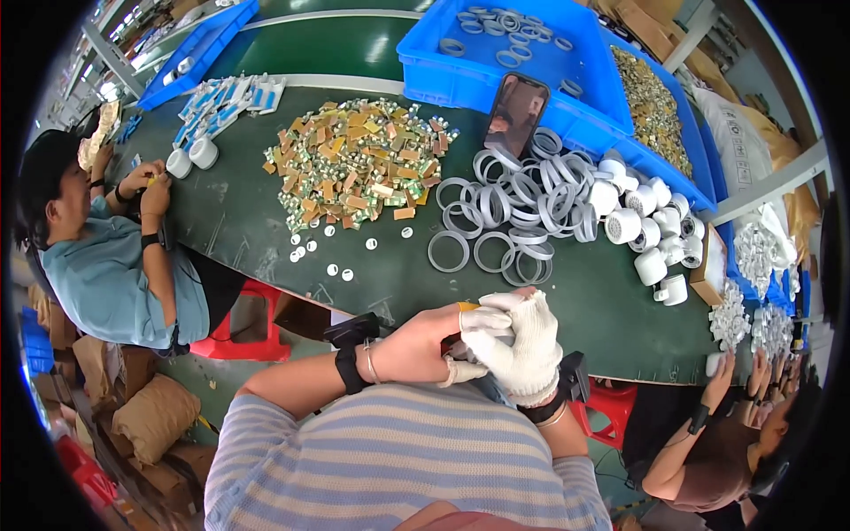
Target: The person picks up a grey ring and a white housing, then presses the ring into the housing. They then pick up a circuit board, insert it into the housing, and place the assembled unit on the table before repeating the process.
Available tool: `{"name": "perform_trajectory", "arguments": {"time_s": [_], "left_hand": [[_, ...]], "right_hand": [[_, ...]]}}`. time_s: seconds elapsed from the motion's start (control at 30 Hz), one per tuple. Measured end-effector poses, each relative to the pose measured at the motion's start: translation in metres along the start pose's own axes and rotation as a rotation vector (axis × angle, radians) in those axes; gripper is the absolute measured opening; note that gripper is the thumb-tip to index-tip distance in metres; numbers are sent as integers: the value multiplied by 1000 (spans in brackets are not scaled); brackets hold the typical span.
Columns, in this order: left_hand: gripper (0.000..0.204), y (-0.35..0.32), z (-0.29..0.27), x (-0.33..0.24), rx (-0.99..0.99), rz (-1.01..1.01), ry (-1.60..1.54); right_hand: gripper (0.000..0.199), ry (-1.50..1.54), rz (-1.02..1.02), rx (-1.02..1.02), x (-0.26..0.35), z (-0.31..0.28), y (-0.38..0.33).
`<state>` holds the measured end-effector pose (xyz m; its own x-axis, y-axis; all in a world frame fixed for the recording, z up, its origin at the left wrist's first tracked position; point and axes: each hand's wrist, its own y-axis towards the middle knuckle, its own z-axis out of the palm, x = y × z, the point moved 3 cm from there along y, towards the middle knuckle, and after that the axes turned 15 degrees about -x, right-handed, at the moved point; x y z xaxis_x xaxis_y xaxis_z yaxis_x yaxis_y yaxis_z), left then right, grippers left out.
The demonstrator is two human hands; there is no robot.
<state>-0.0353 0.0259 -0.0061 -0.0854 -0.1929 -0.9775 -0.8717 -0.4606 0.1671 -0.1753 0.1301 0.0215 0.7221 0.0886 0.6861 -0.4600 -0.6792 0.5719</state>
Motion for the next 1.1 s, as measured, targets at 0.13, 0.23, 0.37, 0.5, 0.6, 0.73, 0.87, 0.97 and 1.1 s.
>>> {"name": "perform_trajectory", "arguments": {"time_s": [0.13,0.23,0.37,0.5,0.6,0.73,0.87,0.97,1.1], "left_hand": [[84,5,-26,-12,-34,-167,105],[41,40,-89,11,-367,203,728],[33,81,-127,61,-416,90,1080],[28,88,-132,68,-322,-109,923],[20,82,-135,67,-342,11,902],[10,66,-115,23,-452,-148,650],[17,32,-76,27,-419,-287,-12],[24,21,-38,35,-367,-367,-241],[26,18,-6,34,-345,-408,-295]], "right_hand": [[37,211,455,47,-28,-19,-1],[31,-176,415,-18,-76,-63,-4],[21,-462,240,-62,-99,-58,25],[15,-434,79,-130,-51,-60,24],[18,-500,-55,-137,-37,-58,-4],[25,-615,-41,-97,-39,-47,-26],[23,-580,-77,-147,-50,-43,-37],[15,-416,-32,-202,-48,-46,-24],[6,53,205,-136,-43,-45,-18]]}}
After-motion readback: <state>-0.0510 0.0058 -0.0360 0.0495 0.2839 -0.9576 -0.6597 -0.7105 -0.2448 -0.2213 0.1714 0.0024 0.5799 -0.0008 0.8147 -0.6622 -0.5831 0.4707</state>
